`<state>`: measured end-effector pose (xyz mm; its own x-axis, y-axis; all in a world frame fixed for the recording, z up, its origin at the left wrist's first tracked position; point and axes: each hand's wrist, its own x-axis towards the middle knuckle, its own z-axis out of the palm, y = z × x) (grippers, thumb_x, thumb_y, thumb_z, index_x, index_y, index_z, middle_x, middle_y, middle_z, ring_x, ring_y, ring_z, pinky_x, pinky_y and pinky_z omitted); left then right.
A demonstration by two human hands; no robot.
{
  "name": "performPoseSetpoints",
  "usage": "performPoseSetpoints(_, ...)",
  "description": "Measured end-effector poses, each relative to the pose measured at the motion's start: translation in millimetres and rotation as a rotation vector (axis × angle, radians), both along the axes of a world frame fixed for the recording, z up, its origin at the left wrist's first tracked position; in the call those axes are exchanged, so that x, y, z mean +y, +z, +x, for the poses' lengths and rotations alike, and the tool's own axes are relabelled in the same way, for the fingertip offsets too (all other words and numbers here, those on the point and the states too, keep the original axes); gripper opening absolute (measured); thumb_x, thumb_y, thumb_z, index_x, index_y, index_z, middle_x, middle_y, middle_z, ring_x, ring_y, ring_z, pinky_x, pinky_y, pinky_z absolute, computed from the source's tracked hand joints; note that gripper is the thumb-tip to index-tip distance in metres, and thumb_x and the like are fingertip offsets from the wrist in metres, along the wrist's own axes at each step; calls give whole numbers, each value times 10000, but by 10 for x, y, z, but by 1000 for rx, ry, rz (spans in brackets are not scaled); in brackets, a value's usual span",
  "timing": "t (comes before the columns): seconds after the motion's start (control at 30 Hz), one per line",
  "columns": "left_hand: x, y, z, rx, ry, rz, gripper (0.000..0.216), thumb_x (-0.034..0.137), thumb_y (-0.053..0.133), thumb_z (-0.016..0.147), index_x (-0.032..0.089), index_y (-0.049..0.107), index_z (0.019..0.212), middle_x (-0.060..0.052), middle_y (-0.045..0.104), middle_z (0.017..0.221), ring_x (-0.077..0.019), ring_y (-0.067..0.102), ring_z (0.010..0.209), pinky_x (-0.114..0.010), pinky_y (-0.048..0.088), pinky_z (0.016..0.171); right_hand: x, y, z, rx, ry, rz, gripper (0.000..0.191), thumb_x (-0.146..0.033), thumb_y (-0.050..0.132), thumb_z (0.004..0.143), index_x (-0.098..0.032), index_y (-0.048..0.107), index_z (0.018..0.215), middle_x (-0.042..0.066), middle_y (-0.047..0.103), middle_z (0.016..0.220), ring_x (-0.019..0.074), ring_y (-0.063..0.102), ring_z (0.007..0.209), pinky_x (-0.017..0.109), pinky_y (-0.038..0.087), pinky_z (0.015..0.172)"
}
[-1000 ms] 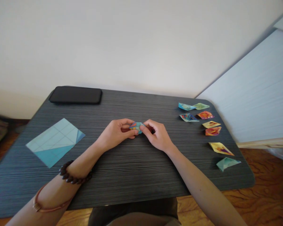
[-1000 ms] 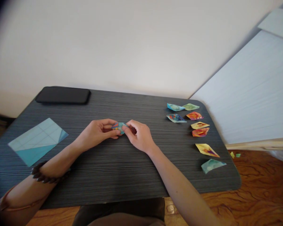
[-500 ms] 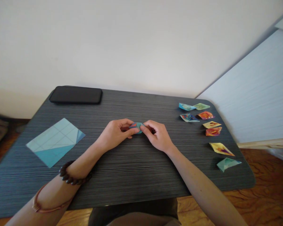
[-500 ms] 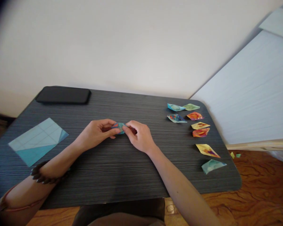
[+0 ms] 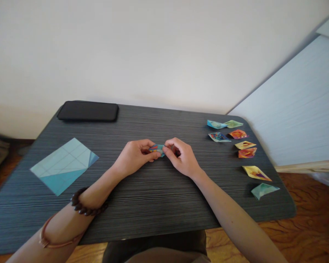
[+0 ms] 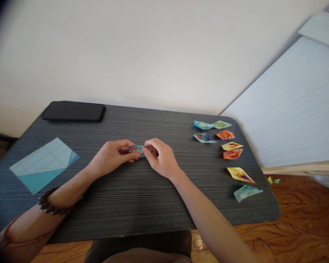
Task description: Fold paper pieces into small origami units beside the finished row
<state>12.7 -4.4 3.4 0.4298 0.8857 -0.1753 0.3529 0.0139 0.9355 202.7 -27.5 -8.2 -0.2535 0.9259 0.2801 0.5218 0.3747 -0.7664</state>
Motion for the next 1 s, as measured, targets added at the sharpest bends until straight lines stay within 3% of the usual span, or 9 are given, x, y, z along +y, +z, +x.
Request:
performPoseSetpoints(0.13,-18,10,10,55,-8,78,300,434,624,787,165,635,918,-25,688,773,-121,600,560,-236,502,525,6,10,7,9,3,39,106,-284,484,904,-200,541,872,-13,502,723,92,451,572,233,375,557)
performPoseSetpoints(0.23,-18,26,14,106,46,197,317,443,562,835,188,642,1004,-34,693,859,-128,610,616,-225,485,518,9,16,8,8,8,61,102,-278,492,899,-199,551,873,0,503,777,90,465,591,230,381,553)
performPoseSetpoints(0.43,4,45,-3,164,59,414,228,384,567,846,199,695,886,-32,698,897,-161,620,796,-232,448,599,7,-14,2,-29,0,57,109,-305,509,895,-206,557,899,4,532,819,78,451,558,235,395,563)
performPoseSetpoints(0.77,-1,5,-7,156,82,325,269,423,575,829,197,705,899,-38,712,893,-161,630,721,-249,488,620,2,-1,-13,-76,-30,84,133,-304,508,903,-202,584,863,-2,540,765,86,463,569,237,384,574)
performPoseSetpoints(0.9,14,16,-15,228,47,258,374,475,671,730,213,689,996,-19,715,882,-149,615,659,-258,483,647,6,10,-9,-10,-38,101,120,-283,522,898,-194,581,845,-7,549,753,79,450,555,231,380,561)
performPoseSetpoints(1.0,7,20,-16,254,-9,250,365,459,658,742,214,682,1012,0,704,809,-139,581,612,-248,449,599,-4,22,-12,24,-33,92,116,-288,527,895,-196,580,847,-3,577,768,80,454,548,231,381,548)
